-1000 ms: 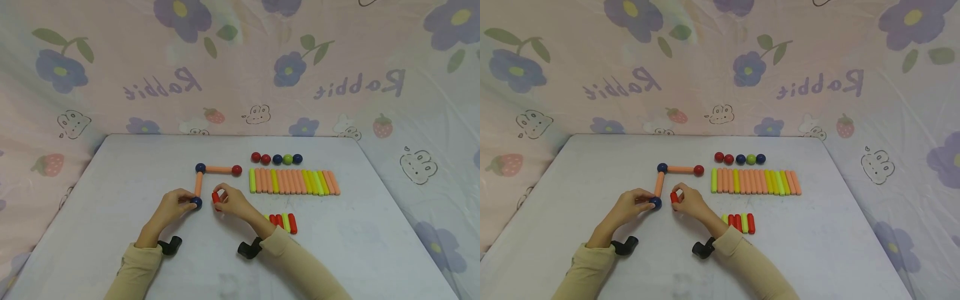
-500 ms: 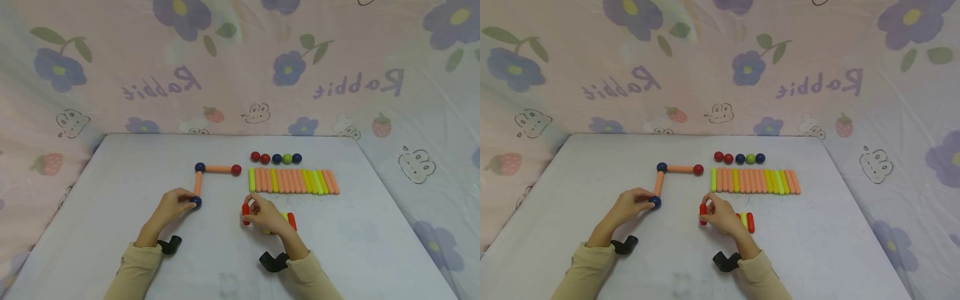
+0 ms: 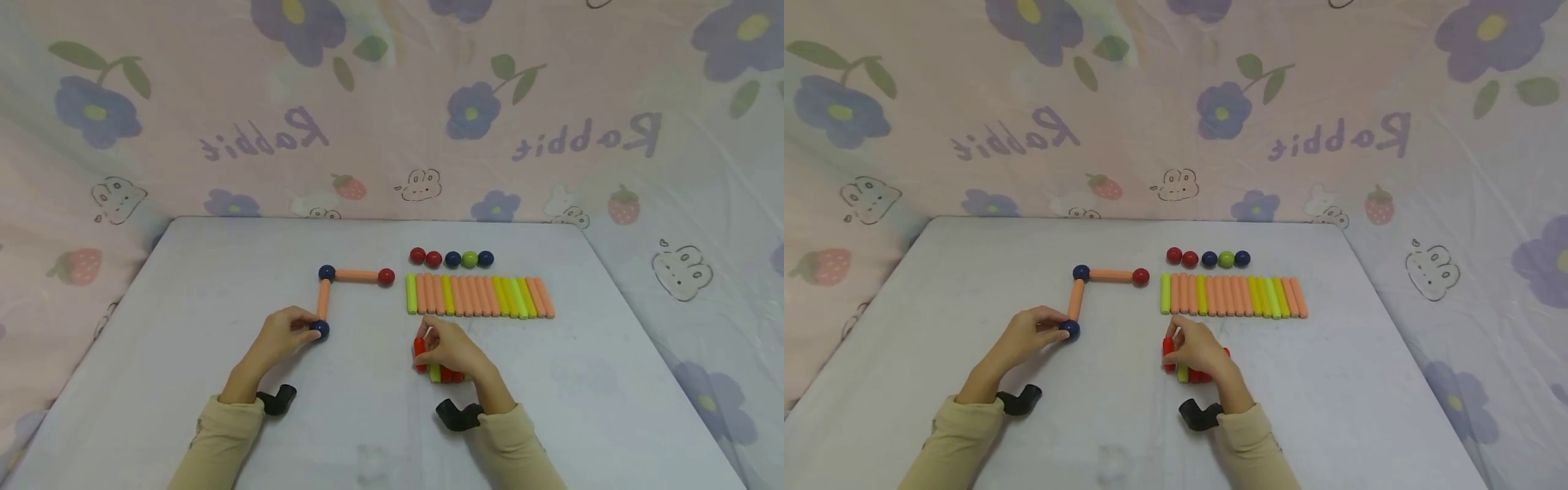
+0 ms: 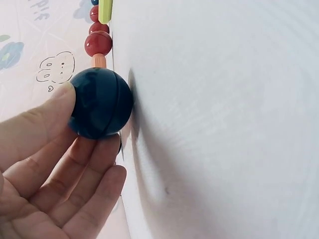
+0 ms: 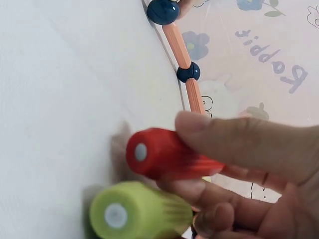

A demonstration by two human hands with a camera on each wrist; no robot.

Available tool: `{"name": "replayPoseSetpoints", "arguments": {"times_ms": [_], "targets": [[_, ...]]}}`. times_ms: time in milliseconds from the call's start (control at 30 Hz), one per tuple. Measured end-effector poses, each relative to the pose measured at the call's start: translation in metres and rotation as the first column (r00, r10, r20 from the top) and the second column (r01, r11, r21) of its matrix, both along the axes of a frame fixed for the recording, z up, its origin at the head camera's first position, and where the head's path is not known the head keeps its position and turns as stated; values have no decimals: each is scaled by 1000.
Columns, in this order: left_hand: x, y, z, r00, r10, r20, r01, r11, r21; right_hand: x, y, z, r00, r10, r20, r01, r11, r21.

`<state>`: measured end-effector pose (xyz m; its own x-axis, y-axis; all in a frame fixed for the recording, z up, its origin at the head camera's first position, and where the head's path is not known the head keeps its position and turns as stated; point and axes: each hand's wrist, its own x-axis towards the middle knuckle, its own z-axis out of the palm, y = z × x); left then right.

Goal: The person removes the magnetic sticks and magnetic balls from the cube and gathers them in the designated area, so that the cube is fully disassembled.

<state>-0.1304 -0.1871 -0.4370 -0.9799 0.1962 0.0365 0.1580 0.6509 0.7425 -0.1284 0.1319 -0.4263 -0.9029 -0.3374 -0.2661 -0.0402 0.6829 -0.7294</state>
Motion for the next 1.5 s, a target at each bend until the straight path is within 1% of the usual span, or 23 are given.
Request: {"name": "replayPoseSetpoints", "arguments": {"times_ms": [267, 400, 533, 733, 800, 900, 1000, 1067, 1167, 1300, 1400, 1500], "targets": [[0, 1, 0, 1000, 0, 8, 0, 1000, 7, -1, 2, -1, 1000, -30, 6, 30, 999, 30], [-1, 1, -2, 1000, -3, 12, 3, 1000, 11, -1, 4, 1, 999, -50, 14, 48, 994, 94], [-2, 1, -3, 1000, -1, 17, 0, 1000, 12, -1, 6, 4, 999, -27, 21, 24, 990, 139], [-2, 2, -2, 1000, 3, 24, -3, 1000, 11, 0, 9, 6, 999, 27, 22, -30, 989, 148], [-2, 3, -2, 1000, 1, 20, -1, 1000, 15, 0, 9, 7, 999, 33, 15, -35, 988, 147], [-2, 3, -2, 1000, -1, 21, 1, 1000, 11, 1, 5, 8, 1000, 10, -1, -10, 991, 136], [-2, 2, -2, 999, 7, 39, -7, 1000, -8, 2, -4, 10, 999, -29, -28, 32, 996, 87], [-1, 1, -1, 998, 11, 57, -10, 1000, -17, 3, -13, 9, 998, -41, -51, 43, 998, 37], [1, 2, 1, 997, 3, 83, -2, 1000, -12, 4, -29, 8, 997, -35, -68, 33, 999, -36], [3, 6, 4, 994, -24, 111, 25, 1000, -9, 5, -53, 3, 997, 8, -80, -17, 994, -106], [5, 10, 5, 990, -51, 131, 52, 999, -1, 4, -72, -1, 994, 30, -108, -43, 992, -115], [6, 14, 7, 984, -99, 148, 98, 995, 18, 4, -89, -5, 988, 42, -147, -53, 996, -77]]}}
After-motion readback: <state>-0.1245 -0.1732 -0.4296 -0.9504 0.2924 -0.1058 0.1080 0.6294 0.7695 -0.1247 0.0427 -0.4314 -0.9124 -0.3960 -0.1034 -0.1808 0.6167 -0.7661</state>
